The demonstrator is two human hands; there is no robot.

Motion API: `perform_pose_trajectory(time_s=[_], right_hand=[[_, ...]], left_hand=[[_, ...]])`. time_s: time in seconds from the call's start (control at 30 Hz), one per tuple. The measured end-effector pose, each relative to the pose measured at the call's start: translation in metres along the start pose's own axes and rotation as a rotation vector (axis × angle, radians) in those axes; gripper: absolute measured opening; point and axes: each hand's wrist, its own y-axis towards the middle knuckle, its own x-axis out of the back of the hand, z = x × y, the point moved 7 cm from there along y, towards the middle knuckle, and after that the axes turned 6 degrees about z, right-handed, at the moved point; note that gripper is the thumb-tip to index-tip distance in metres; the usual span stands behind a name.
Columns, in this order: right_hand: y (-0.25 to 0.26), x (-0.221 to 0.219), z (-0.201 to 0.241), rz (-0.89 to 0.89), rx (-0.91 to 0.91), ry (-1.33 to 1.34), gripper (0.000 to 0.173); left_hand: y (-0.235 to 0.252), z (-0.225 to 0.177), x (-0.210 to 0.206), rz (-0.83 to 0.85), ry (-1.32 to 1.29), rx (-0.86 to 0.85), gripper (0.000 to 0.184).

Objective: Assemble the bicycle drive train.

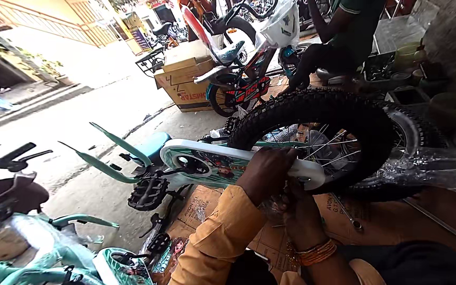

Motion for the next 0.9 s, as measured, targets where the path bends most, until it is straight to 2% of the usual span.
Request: perform_pose_trajectory(time_s=[0.1, 0.23, 0.37, 0.53, 0.67, 0.9], right_hand=[[-0.0008, -0.001, 0.0004, -0.008, -0.013, 0.027, 0.021], [-0.002, -0.0054, 0.0008, -0.02, -0.016, 0.06, 0.028], [-0.0031, -0.0042, 0.0012, 0.007, 0.012, -0.012, 0.034], [-0.0053, -0.0003, 0.0027, 0.016, 0.064, -0.1, 0.023], [-0.0028, 0.0005, 0.0042, -0.02, 0.043, -0.067, 0.021], [-0.0047, -0.0058, 0.0032, -0.017, 0.023, -0.055, 0.028]], left_hand=[[0.0002, 0.0002, 0.0006, -0.003, -0.001, 0.005, 0.045], [0.0003, -0.0004, 0.0022, 0.02, -0.01, 0.009, 0.044], [0.0004, -0.0005, 0.0025, 0.029, -0.007, 0.014, 0.044], [0.0005, -0.0004, 0.0, 0.03, -0.016, -0.008, 0.043], [0.001, 0.0003, -0.0014, 0.008, -0.012, -0.014, 0.042], [0.0003, -0.0003, 0.0011, 0.02, -0.021, 0.008, 0.037]])
